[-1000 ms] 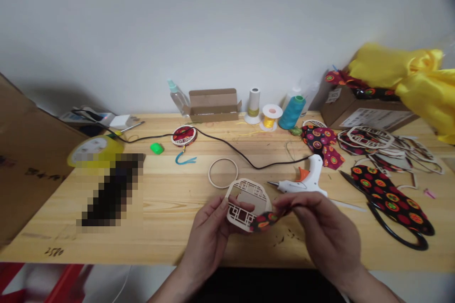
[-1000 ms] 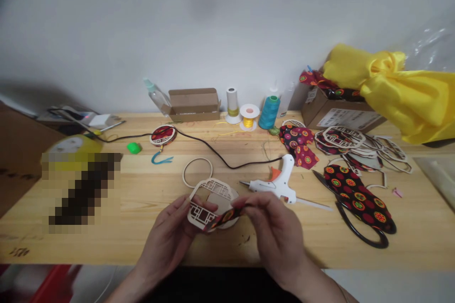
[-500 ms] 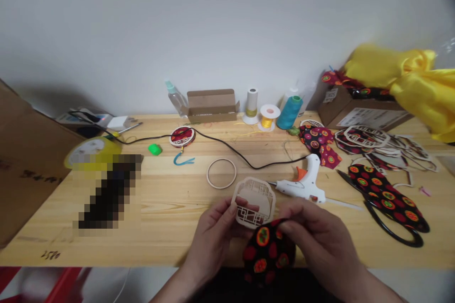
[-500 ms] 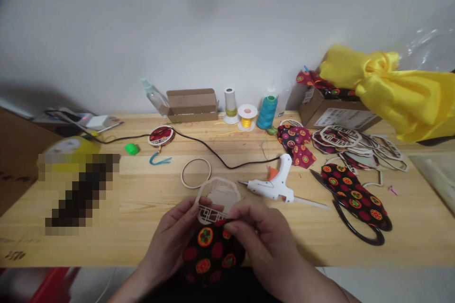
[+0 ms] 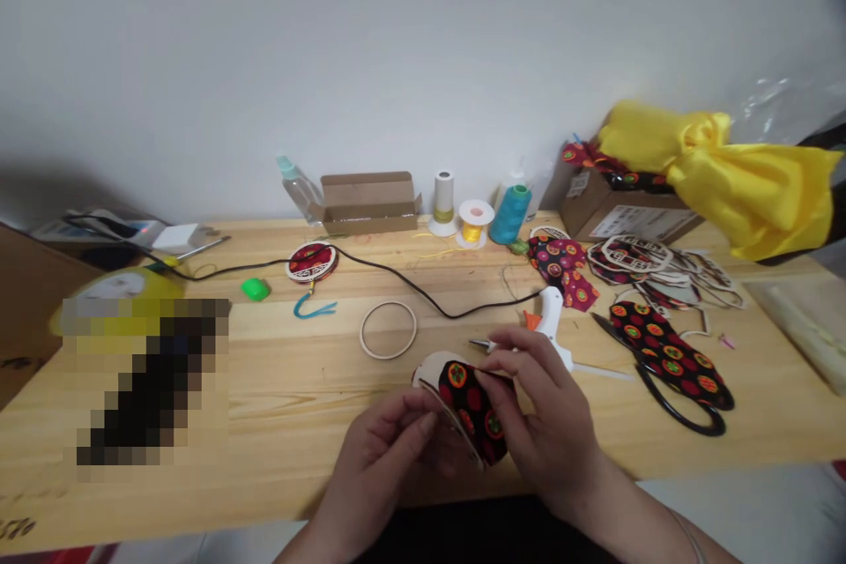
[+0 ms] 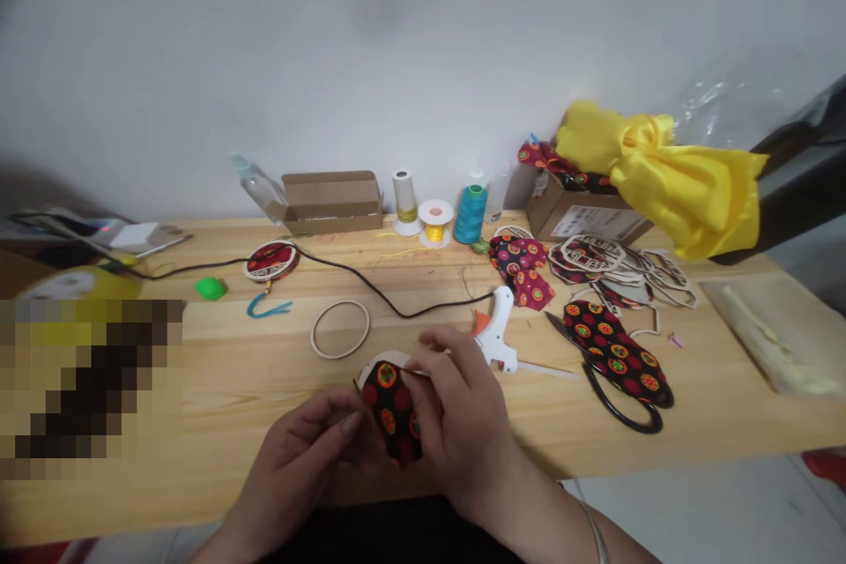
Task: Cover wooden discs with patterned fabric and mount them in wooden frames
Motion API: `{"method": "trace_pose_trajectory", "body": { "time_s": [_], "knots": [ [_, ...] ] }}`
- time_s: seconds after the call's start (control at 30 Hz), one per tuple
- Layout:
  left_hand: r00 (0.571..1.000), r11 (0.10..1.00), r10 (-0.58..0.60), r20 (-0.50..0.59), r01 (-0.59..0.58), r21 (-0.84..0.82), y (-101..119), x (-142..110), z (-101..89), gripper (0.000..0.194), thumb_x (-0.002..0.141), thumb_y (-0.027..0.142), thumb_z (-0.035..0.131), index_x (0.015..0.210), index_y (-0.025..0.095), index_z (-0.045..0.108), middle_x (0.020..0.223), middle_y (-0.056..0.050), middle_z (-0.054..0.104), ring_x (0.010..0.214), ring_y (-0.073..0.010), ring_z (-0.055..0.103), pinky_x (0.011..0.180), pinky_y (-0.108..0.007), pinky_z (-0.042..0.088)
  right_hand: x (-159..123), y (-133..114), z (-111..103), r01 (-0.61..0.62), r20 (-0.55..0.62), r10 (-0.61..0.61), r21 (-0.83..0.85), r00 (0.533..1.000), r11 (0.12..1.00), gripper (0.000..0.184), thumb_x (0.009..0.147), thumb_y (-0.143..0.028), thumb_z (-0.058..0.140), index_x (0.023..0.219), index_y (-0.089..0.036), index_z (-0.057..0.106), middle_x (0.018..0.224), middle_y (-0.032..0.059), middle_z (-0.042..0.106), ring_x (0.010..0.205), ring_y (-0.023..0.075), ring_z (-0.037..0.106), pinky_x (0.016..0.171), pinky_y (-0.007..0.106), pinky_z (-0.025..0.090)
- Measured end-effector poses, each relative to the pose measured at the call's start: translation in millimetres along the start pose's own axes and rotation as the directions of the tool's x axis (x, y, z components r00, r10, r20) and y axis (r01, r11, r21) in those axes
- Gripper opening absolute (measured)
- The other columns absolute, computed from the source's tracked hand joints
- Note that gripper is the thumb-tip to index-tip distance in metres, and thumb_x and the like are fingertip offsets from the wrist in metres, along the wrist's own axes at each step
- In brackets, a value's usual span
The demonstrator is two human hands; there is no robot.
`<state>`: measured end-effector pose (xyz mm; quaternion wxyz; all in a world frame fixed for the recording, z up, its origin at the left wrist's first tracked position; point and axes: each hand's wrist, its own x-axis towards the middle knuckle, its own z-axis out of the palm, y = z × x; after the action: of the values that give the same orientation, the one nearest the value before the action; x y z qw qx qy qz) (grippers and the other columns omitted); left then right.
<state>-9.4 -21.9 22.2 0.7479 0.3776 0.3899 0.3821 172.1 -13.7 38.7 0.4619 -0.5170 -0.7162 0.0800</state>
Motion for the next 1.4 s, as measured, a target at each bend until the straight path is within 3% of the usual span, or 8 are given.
{"method": "trace_pose_trajectory", "body": {
  "time_s": [0.23, 0.5, 0.73, 0.83, 0.93, 1.1, 1.23, 1.4],
  "knots": [
    [0.995, 0.997, 0.072, 0.065, -0.074, 0.027, -3.8, -1.3, -8.3, 0.026, 0.082, 0.038, 0.066, 0.101, 0.019, 0.07, 0.091, -0.008, 0.071, 0.088, -0.022, 0.065, 0.076, -0.03, 0.051, -0.6, -9.3, 6.8, -0.015, 0.104, -0.001, 0.153, 0.995, 0.988, 0.018, 0.087, -0.008, 0.046, 0.083, -0.019, 0.059, 0.09, 0.006, 0.064, 0.084, 0.0154, 0.061, 0.071, 0.028, 0.053],
    [1.0, 0.999, 0.016, 0.003, -0.016, 0.031, -2.2, -5.5, -4.2, 0.021, 0.073, 0.034, 0.076, 0.081, 0.019, 0.064, 0.065, 0.003, 0.057, 0.053, -0.0081, 0.05, 0.049, -0.017, 0.042, -11.5, -10.9, 13.1, -0.016, 0.227, -0.031, 0.204, 0.974, 0.979, 0.02, 0.085, -0.006, 0.044, 0.089, -0.019, 0.058, 0.115, 0.0111, 0.062, 0.11, 0.018, 0.059, 0.086, 0.031, 0.052],
    [0.998, 0.997, 0.002, 0.062, -0.006, 0.07, 0.7, -12.5, -14.2, 0.022, 0.079, 0.039, 0.068, 0.088, 0.02, 0.071, 0.077, -0.004, 0.066, 0.068, -0.0162, 0.06, 0.064, -0.026, 0.048, -7.2, -9.1, -6.8, 0.011, 0.389, -0.089, 0.198, 0.917, 0.98, 0.019, 0.09, -0.014, 0.042, 0.078, -0.022, 0.054, 0.069, -0.0009, 0.063, 0.063, 0.0115, 0.058, 0.055, 0.022, 0.045],
    [0.993, 0.973, 0.114, 0.02, -0.116, 0.198, 3.7, -10.6, -15.7, 0.025, 0.081, 0.04, 0.065, 0.095, 0.02, 0.073, 0.085, -0.007, 0.071, 0.077, -0.0202, 0.064, 0.074, -0.03, 0.049, 3.7, 5.4, -29.6, 0.06, 0.285, -0.092, 0.122, 0.954, 0.991, 0.017, 0.089, -0.014, 0.046, 0.082, -0.024, 0.058, 0.075, -0.002, 0.067, 0.067, 0.0113, 0.062, 0.059, 0.021, 0.047],
    [0.962, 0.922, 0.198, -0.188, -0.117, 0.37, 7.8, -6.4, -14.1, 0.018, 0.08, 0.033, 0.067, 0.09, 0.021, 0.073, 0.081, -0.006, 0.073, 0.072, -0.0185, 0.064, 0.067, -0.026, 0.049, 22.2, 35.7, -56.7, -0.113, -0.06, 0.107, -0.1, 0.992, 0.989, 0.008, 0.086, -0.021, 0.055, 0.084, -0.024, 0.062, 0.077, -0.0002, 0.067, 0.068, 0.0137, 0.063, 0.063, 0.025, 0.048],
    [0.839, 0.703, 0.452, -0.302, -0.127, 0.7, 7.1, -1.5, -18.2, 0.02, 0.076, 0.028, 0.07, 0.096, 0.023, 0.07, 0.085, -0.002, 0.068, 0.066, -0.0155, 0.057, 0.067, -0.026, 0.046, 52.8, 105.4, -94.4, -0.481, -0.529, 0.321, -0.196, 0.786, 0.855, 0.015, 0.079, -0.026, 0.064, 0.085, -0.012, 0.067, 0.074, 0.0079, 0.066, 0.064, 0.0138, 0.058, 0.064, 0.029, 0.045],
    [0.808, 0.468, 0.569, -0.15, -0.168, 0.868, -0.3, 1.0, -27.1, 0.028, 0.078, 0.028, 0.067, 0.106, 0.026, 0.064, 0.096, -0.004, 0.063, 0.081, -0.0203, 0.057, 0.074, -0.031, 0.046, 59.3, 153.8, -108.2, -0.615, -0.523, 0.401, -0.335, 0.752, 0.714, 0.017, 0.076, -0.025, 0.066, 0.081, -0.009, 0.068, 0.068, 0.0082, 0.065, 0.055, 0.0119, 0.053, 0.055, 0.028, 0.041],
    [0.833, 0.239, 0.551, 0.046, -0.211, 0.948, -8.3, 2.3, -31.8, 0.045, 0.079, 0.03, 0.068, 0.121, 0.026, 0.053, 0.115, -0.008, 0.061, 0.113, -0.0279, 0.048, 0.093, -0.042, 0.044, 55.0, 176.2, -111.7, -0.599, -0.443, 0.415, -0.458, 0.795, 0.657, 0.014, 0.075, -0.025, 0.064, 0.068, -0.013, 0.066, 0.056, 0.0048, 0.06, 0.049, 0.0123, 0.05, 0.051, 0.029, 0.035]
  ]
}}
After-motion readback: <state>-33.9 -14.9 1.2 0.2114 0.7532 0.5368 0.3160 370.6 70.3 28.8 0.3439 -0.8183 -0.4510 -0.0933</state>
